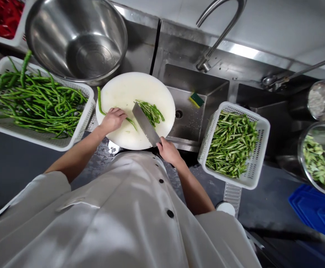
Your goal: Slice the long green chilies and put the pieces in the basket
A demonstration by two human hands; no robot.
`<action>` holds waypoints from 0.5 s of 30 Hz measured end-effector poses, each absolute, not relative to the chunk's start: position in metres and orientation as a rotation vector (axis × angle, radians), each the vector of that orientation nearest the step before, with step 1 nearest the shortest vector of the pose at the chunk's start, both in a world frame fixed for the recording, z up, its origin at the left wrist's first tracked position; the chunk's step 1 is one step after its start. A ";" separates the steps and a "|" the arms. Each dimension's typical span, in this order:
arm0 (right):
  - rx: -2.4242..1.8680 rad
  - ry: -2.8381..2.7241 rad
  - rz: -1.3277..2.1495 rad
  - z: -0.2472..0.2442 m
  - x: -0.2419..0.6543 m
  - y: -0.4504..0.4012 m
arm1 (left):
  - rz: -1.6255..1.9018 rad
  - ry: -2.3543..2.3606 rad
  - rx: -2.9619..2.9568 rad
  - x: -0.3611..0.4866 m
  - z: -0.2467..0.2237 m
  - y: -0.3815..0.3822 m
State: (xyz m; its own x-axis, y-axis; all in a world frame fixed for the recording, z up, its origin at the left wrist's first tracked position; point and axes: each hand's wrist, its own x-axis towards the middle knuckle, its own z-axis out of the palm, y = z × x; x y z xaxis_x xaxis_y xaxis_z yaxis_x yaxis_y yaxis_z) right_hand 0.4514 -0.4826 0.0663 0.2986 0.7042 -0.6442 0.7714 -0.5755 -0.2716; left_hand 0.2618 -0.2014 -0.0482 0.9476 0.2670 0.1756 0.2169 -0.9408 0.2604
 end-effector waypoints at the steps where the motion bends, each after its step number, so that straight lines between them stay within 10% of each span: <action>1: 2.455 1.384 -1.127 0.069 0.453 -0.487 | 0.298 0.340 2.865 0.264 -0.048 -0.203; 15: 2.281 1.362 -1.000 0.086 0.446 -0.511 | 0.372 0.348 2.856 0.260 -0.067 -0.243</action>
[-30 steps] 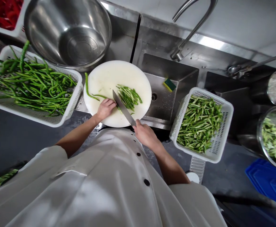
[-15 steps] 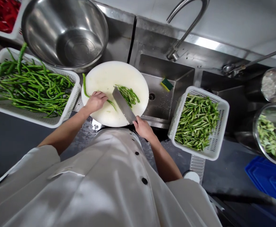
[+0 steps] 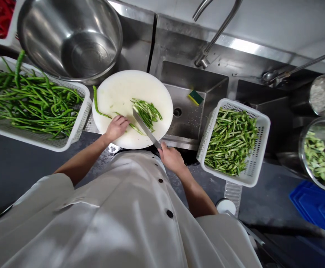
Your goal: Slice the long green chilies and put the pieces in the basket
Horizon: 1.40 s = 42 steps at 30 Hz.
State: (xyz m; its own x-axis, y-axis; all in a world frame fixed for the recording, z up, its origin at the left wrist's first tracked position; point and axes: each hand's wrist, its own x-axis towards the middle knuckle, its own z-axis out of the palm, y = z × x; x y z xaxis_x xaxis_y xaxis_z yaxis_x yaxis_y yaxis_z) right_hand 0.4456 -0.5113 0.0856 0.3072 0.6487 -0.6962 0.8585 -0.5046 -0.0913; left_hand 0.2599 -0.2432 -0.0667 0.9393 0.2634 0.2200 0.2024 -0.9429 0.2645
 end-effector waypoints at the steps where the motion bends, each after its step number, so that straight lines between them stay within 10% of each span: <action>1: 2.273 1.370 -0.998 0.089 0.445 -0.512 | 0.377 0.343 2.857 0.260 -0.067 -0.244; 42: 2.253 1.511 -1.159 0.099 0.434 -0.450 | 0.455 0.431 2.846 0.254 -0.069 -0.215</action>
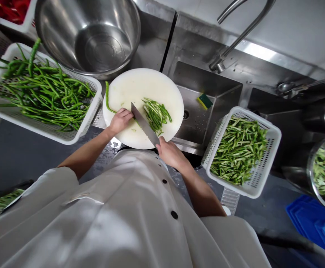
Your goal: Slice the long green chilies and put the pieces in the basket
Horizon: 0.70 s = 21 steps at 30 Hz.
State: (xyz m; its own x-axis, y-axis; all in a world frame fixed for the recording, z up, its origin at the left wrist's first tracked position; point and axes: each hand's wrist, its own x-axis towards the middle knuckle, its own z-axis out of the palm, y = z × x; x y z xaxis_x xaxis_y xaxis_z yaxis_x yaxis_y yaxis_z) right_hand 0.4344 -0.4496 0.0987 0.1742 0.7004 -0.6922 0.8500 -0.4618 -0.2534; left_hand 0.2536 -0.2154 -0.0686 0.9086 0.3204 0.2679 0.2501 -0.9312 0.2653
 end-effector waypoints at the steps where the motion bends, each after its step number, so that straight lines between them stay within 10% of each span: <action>1: 2.271 1.516 -1.166 0.092 0.431 -0.443 | 0.456 0.428 2.839 0.253 -0.068 -0.215; 15: 2.403 1.557 -1.194 0.061 0.435 -0.420 | 0.461 0.367 2.747 0.253 -0.060 -0.218; 21: 2.307 1.670 -1.129 0.071 0.442 -0.470 | 0.342 1.666 2.325 0.234 -0.013 -0.198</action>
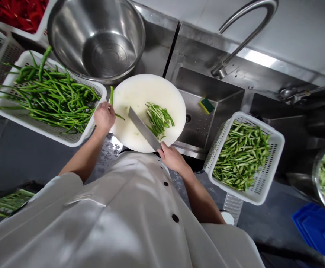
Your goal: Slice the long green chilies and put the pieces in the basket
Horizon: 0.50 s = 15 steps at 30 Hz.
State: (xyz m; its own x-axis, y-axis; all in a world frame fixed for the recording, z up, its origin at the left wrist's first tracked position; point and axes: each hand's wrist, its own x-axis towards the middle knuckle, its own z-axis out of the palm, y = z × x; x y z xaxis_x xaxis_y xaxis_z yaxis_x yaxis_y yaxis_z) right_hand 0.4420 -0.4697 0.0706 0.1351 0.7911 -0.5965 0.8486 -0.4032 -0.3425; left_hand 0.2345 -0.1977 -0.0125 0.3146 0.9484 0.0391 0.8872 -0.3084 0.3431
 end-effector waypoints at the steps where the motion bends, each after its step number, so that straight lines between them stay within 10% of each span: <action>1: 2.255 1.692 -1.164 0.070 0.442 -0.478 | 0.228 1.791 2.230 0.234 -0.007 -0.194; 15: 2.172 1.629 -1.002 0.097 0.424 -0.437 | 0.319 1.656 2.143 0.216 -0.043 -0.242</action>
State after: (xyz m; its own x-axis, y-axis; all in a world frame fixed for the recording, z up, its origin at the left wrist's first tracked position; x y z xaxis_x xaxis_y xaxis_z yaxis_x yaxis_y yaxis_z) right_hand 0.4237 -0.4372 0.0970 0.1395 0.7473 -0.6497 0.9169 -0.3452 -0.2002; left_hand 0.2162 -0.2421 -0.0428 0.2672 0.9612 -0.0688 0.8671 -0.2086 0.4524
